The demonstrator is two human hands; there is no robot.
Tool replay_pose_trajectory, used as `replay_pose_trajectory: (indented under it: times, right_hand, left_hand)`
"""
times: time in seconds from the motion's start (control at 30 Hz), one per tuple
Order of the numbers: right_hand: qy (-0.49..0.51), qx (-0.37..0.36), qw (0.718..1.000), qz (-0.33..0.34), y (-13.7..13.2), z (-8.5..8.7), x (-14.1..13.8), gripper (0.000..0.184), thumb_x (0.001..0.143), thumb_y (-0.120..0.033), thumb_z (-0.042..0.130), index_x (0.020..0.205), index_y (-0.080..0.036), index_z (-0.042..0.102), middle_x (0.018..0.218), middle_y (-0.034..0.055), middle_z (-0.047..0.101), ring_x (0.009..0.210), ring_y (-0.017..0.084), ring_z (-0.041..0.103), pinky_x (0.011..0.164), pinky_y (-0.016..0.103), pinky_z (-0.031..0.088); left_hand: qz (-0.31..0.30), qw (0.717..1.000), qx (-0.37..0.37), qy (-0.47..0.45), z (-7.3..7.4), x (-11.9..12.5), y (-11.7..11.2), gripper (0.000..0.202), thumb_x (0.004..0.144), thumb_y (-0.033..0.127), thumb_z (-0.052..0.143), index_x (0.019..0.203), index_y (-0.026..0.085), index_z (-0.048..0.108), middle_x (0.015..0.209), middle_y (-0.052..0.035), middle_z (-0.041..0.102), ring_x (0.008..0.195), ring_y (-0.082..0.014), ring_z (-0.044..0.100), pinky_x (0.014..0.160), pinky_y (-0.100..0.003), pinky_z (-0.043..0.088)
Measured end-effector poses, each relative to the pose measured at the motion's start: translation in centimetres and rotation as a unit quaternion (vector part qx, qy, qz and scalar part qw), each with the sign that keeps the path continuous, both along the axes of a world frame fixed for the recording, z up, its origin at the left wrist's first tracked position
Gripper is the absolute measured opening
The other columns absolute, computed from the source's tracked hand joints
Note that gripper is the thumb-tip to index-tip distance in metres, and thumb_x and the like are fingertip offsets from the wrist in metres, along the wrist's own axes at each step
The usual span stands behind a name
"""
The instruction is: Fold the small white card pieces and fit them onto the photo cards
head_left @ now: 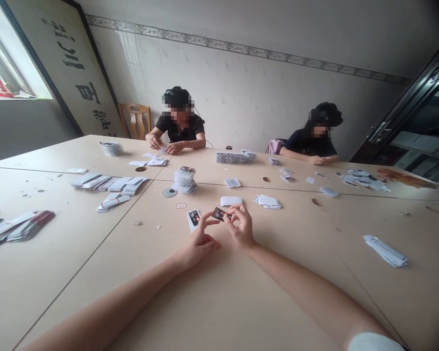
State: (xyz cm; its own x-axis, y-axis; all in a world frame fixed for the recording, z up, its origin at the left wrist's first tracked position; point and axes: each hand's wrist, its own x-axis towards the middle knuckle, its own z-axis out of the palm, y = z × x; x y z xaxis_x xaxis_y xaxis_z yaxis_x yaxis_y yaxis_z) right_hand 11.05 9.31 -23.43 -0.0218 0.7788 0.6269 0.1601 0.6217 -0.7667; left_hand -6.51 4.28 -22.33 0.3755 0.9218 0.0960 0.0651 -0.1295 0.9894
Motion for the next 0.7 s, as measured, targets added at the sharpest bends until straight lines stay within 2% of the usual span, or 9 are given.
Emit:
replay_pose_trajectory:
  times: [0.1, 0.2, 0.37, 0.6, 0.7]
  right_hand:
    - [-0.019, 0.049, 0.998, -0.024, -0.2, 0.2, 0.0, 0.005, 0.086, -0.027, 0.062, 0.083, -0.023, 0.063, 0.097, 0.0059, 0.055, 0.087, 0.020, 0.060, 0.062, 0.030, 0.053]
    - [-0.034, 0.067, 0.996, -0.039, -0.2, 0.2, 0.0, 0.005, 0.088, -0.027, 0.060, 0.085, -0.024, 0.063, 0.098, 0.0064, 0.053, 0.090, 0.021, 0.060, 0.065, 0.032, 0.054]
    - [-0.051, 0.102, 0.992, -0.050, -0.3, 0.4, 0.0, 0.005, 0.089, -0.024, 0.057, 0.085, -0.024, 0.061, 0.097, 0.0062, 0.051, 0.086, 0.020, 0.059, 0.067, 0.034, 0.054]
    - [-0.079, 0.151, 0.982, -0.080, 0.0, 0.3, 0.2, 0.006, 0.091, -0.022, 0.054, 0.088, -0.024, 0.058, 0.098, 0.0063, 0.049, 0.094, 0.023, 0.059, 0.079, 0.038, 0.054]
    - [-0.095, 0.164, 0.979, -0.078, 0.3, 0.0, 0.5, 0.005, 0.092, -0.022, 0.053, 0.090, -0.023, 0.057, 0.098, 0.0066, 0.048, 0.094, 0.023, 0.059, 0.080, 0.038, 0.054]
  left_hand:
    - [-0.001, 1.000, 0.011, 0.016, -0.1, 0.0, 0.0, 0.074, 0.087, 0.029, 0.065, 0.145, 0.036, 0.021, 0.148, -0.0138, 0.042, 0.073, -0.0089, 0.066, 0.074, -0.031, 0.054]
    - [0.002, 1.000, 0.013, 0.020, -0.5, -0.2, 0.1, 0.076, 0.087, 0.028, 0.065, 0.147, 0.037, 0.020, 0.146, -0.0139, 0.043, 0.074, -0.0098, 0.067, 0.074, -0.031, 0.054]
    - [0.007, 0.999, 0.016, 0.032, -1.0, -0.3, 0.4, 0.076, 0.087, 0.027, 0.063, 0.148, 0.036, 0.019, 0.147, -0.0153, 0.042, 0.077, -0.0115, 0.068, 0.074, -0.031, 0.054]
    - [0.009, 0.999, 0.022, 0.049, -0.9, -0.1, 0.4, 0.075, 0.088, 0.027, 0.058, 0.149, 0.035, 0.016, 0.144, -0.0145, 0.044, 0.079, -0.0135, 0.070, 0.079, -0.034, 0.053]
    - [0.017, 0.998, 0.028, 0.062, -0.8, 0.0, 0.4, 0.071, 0.089, 0.027, 0.055, 0.149, 0.034, 0.017, 0.141, -0.0136, 0.045, 0.077, -0.0126, 0.070, 0.079, -0.033, 0.053]
